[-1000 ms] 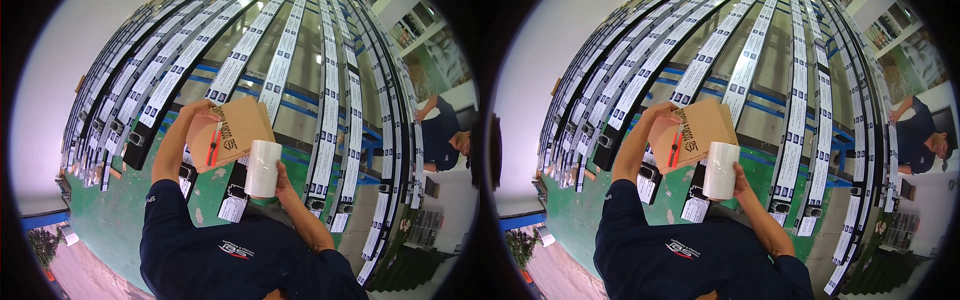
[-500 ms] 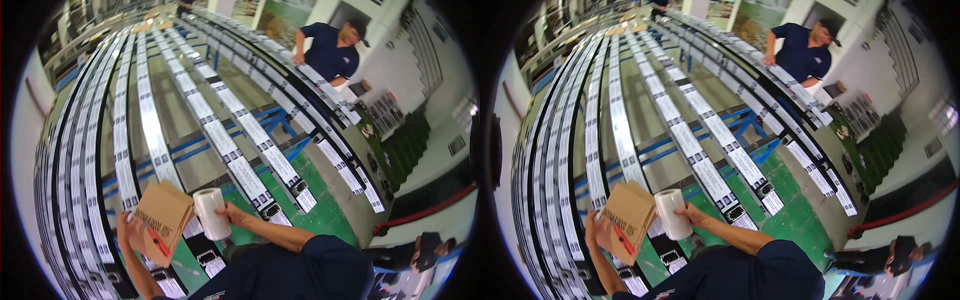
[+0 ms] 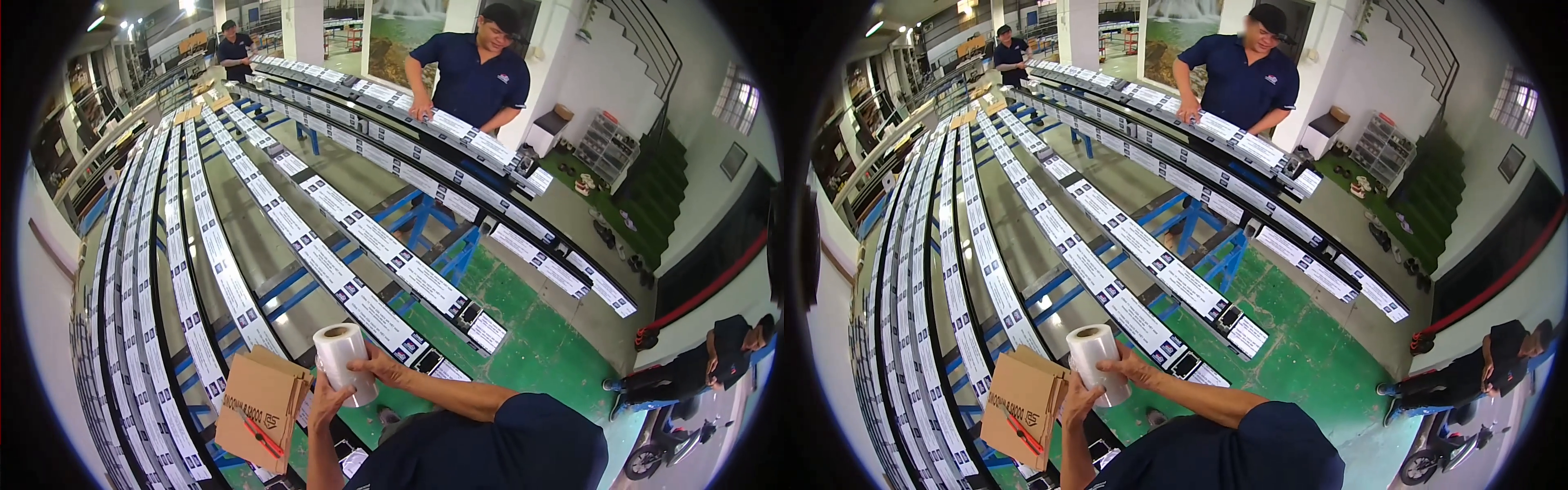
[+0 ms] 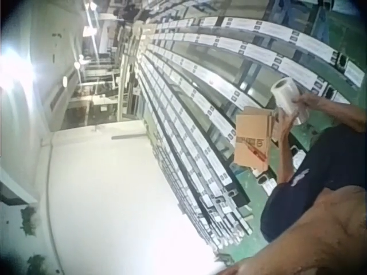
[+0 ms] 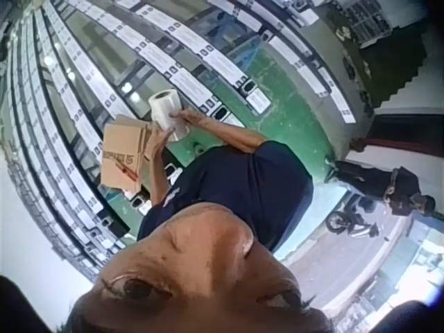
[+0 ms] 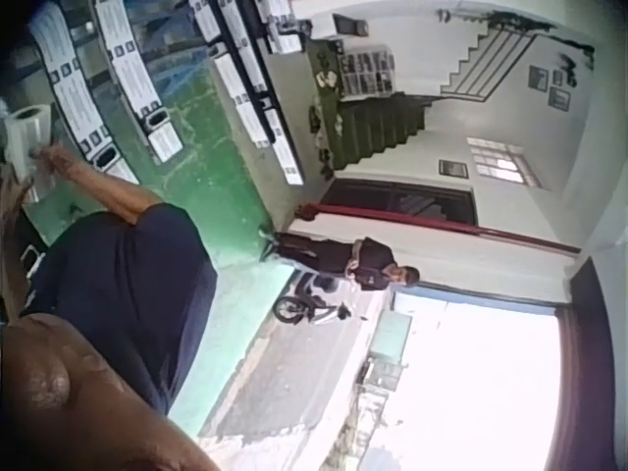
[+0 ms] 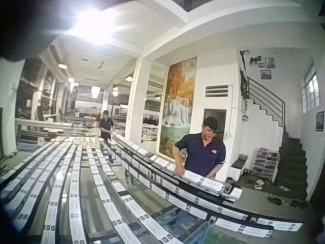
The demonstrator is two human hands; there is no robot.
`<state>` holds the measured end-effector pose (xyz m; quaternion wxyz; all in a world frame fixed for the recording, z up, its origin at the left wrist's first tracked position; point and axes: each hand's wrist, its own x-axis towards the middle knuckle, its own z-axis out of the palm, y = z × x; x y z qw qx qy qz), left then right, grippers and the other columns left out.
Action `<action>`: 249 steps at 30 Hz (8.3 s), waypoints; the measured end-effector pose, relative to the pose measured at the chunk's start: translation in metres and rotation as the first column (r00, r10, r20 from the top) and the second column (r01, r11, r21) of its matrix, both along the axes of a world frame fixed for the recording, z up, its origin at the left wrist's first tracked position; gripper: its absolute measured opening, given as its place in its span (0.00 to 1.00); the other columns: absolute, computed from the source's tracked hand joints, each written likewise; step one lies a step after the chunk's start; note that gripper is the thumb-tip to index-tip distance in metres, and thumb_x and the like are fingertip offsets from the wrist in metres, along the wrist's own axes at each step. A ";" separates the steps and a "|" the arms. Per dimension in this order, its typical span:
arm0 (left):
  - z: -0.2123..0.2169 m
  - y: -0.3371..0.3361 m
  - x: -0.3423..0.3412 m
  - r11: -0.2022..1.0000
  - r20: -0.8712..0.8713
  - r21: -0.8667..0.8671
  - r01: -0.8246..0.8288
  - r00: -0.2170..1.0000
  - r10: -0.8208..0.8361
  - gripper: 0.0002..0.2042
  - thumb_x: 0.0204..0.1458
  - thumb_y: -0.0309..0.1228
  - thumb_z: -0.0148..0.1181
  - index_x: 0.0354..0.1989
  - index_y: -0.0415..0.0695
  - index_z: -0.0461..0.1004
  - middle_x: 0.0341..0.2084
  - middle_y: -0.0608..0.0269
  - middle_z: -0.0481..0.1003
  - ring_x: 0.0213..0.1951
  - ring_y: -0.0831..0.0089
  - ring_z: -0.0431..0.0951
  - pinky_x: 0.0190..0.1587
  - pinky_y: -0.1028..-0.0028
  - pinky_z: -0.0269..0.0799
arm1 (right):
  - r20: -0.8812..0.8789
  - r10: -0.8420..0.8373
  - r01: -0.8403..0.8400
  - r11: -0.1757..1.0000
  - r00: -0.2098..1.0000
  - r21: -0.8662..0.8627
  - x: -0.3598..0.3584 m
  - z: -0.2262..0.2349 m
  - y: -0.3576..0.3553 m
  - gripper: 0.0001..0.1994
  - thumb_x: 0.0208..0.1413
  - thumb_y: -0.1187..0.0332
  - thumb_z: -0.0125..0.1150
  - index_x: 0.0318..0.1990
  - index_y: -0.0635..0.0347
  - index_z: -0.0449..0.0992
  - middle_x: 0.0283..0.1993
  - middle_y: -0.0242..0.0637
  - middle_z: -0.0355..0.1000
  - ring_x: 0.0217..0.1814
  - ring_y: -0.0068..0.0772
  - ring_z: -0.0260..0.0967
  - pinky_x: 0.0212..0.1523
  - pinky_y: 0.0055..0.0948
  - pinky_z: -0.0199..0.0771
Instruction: The person wraps cardboard protectors onto metal rails, then secures them with plastic stretch wrap.
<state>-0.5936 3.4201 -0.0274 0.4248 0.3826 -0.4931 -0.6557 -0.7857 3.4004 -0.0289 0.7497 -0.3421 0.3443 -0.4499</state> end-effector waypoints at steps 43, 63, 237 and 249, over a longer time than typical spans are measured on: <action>-0.106 -0.128 -0.126 0.897 0.359 -0.441 -0.039 0.908 0.217 0.55 0.36 0.33 0.79 0.72 0.41 0.47 0.65 0.47 0.63 0.66 0.54 0.64 0.66 0.64 0.61 | -0.555 -0.487 0.379 0.873 0.675 -0.306 -0.263 0.035 0.020 0.46 0.58 0.68 0.65 0.74 0.67 0.37 0.52 0.50 0.75 0.42 0.32 0.75 0.43 0.28 0.77; -0.031 0.051 0.101 0.517 0.575 -0.632 -0.578 0.097 0.812 0.16 0.47 0.33 0.69 0.42 0.38 0.77 0.39 0.50 0.77 0.45 0.52 0.77 0.50 0.60 0.73 | -0.728 -0.158 0.063 0.986 0.667 -0.156 -0.224 -0.036 0.047 0.25 0.63 0.68 0.60 0.65 0.68 0.65 0.55 0.45 0.73 0.52 0.32 0.74 0.50 0.27 0.76; -0.038 0.051 -0.088 0.851 0.588 0.473 0.229 0.636 -0.499 0.11 0.48 0.35 0.58 0.18 0.44 0.70 0.13 0.77 0.60 0.18 0.84 0.58 0.19 0.74 0.51 | -0.953 -0.263 -0.044 0.965 -0.153 -0.259 -0.400 -0.112 0.092 0.60 0.28 0.51 0.78 0.72 0.58 0.51 0.71 0.43 0.55 0.68 0.50 0.56 0.65 0.50 0.59; 0.070 -0.167 -0.253 0.927 0.162 0.063 0.369 0.913 -0.374 0.14 0.62 0.36 0.56 0.42 0.34 0.77 0.29 0.69 0.77 0.33 0.84 0.71 0.37 0.78 0.69 | -0.464 -0.455 0.427 0.888 0.760 -0.172 -0.357 0.012 -0.042 0.27 0.55 0.62 0.68 0.58 0.70 0.71 0.58 0.49 0.72 0.59 0.38 0.71 0.59 0.38 0.71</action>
